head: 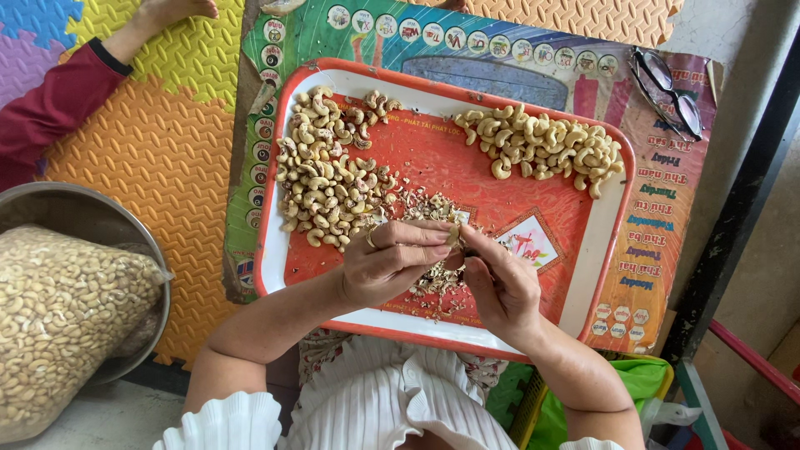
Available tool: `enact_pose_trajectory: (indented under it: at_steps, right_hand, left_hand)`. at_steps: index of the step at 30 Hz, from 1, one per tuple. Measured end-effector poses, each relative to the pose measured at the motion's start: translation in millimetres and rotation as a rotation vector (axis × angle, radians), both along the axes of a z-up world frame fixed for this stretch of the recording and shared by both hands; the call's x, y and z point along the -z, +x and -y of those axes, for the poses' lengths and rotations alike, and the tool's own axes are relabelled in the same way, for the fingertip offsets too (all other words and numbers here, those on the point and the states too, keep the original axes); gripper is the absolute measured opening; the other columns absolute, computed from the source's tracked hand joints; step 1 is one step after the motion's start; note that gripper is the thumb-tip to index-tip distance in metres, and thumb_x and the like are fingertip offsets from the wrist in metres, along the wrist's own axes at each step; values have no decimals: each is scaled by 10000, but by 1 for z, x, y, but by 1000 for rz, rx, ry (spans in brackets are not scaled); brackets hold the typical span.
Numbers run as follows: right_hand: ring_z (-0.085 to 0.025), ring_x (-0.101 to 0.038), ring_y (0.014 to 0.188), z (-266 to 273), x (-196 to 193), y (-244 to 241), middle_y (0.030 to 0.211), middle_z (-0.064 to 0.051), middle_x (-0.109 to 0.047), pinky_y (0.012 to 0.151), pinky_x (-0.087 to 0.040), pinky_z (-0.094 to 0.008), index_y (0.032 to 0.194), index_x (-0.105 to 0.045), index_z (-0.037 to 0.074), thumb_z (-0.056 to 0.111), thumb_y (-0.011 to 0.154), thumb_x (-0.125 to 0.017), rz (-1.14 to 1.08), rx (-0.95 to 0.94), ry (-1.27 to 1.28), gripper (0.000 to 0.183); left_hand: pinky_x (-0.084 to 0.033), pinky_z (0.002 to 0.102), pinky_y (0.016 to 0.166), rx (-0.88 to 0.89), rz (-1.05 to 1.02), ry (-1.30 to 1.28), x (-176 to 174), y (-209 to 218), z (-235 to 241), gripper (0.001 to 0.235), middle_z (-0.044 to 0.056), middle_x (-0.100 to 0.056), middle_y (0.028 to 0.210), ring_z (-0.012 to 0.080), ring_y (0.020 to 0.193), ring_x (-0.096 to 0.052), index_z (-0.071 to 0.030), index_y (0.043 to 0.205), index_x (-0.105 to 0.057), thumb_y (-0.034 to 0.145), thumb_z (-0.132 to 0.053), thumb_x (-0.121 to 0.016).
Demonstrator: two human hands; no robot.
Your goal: The person sits on the floor and uses a small knife to peel the skin off cashew nuts. They hold each nut in their left hand and scrape the skin with the knife in their right hand, placing the peeled nuts and discarded skins onto a red tray.
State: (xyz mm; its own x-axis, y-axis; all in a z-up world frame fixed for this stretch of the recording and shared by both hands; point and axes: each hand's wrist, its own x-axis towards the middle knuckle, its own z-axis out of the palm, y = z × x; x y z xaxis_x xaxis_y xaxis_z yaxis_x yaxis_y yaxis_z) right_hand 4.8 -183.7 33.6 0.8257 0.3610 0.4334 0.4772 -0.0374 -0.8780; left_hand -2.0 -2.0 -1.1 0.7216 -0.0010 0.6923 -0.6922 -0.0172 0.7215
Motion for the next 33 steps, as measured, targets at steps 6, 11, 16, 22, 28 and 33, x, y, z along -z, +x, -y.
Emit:
enact_pose_trajectory:
  at_steps: [6, 11, 16, 22, 28, 33]
  right_hand:
    - [-170, -540, 464, 8, 5, -2, 707, -180, -662, 422, -454, -303, 1235, -664, -170, -85, 952, -550, -14, -34, 26, 316]
    - [-120, -553, 427, 23, 21, -10, 699, -192, -688, 384, -452, -253, 1233, -626, -201, -115, 942, -516, -131, -93, 122, 322]
    - [-117, -536, 425, 34, 31, -17, 699, -192, -685, 374, -452, -248, 1247, -600, -203, -123, 941, -497, -232, -146, 152, 333]
    - [-85, -503, 450, 32, 21, -14, 723, -237, -696, 407, -438, -204, 1327, -570, -170, -82, 982, -457, -495, -259, 332, 373]
    - [-101, -479, 442, 37, 28, -15, 717, -318, -662, 402, -402, -204, 1314, -557, -182, -70, 995, -472, -674, -321, 533, 348]
    - [-80, -412, 367, 40, 33, -12, 668, -307, -607, 329, -356, -181, 1364, -498, -136, -8, 1020, -468, -874, -434, 645, 368]
  left_hand:
    - [-650, 441, 902, -6, 66, -52, 3, -4, 4, 222, 144, -740, 1038, 341, 1015, -762, 13, 992, -782, 803, 129, -795]
    - [-655, 382, 895, -90, 155, -99, -2, 0, 12, 169, 136, -759, 979, 297, 969, -777, 10, 909, -794, 778, 112, -828]
    - [-651, 359, 900, -117, 183, -197, -13, 2, 15, 146, 160, -761, 943, 269, 950, -773, 40, 876, -789, 766, 123, -837]
    - [-685, 344, 754, -117, 258, -69, -13, 7, 2, 105, 116, -787, 907, 246, 787, -782, -15, 831, -799, 784, 72, -837]
    - [-675, 330, 743, -76, 268, -20, -15, 11, -2, 89, 108, -793, 941, 223, 780, -781, -8, 855, -793, 807, 60, -824]
    - [-669, 369, 847, -50, 254, 51, -18, 12, -7, 155, 146, -774, 1026, 254, 893, -780, -1, 961, -768, 837, 91, -776]
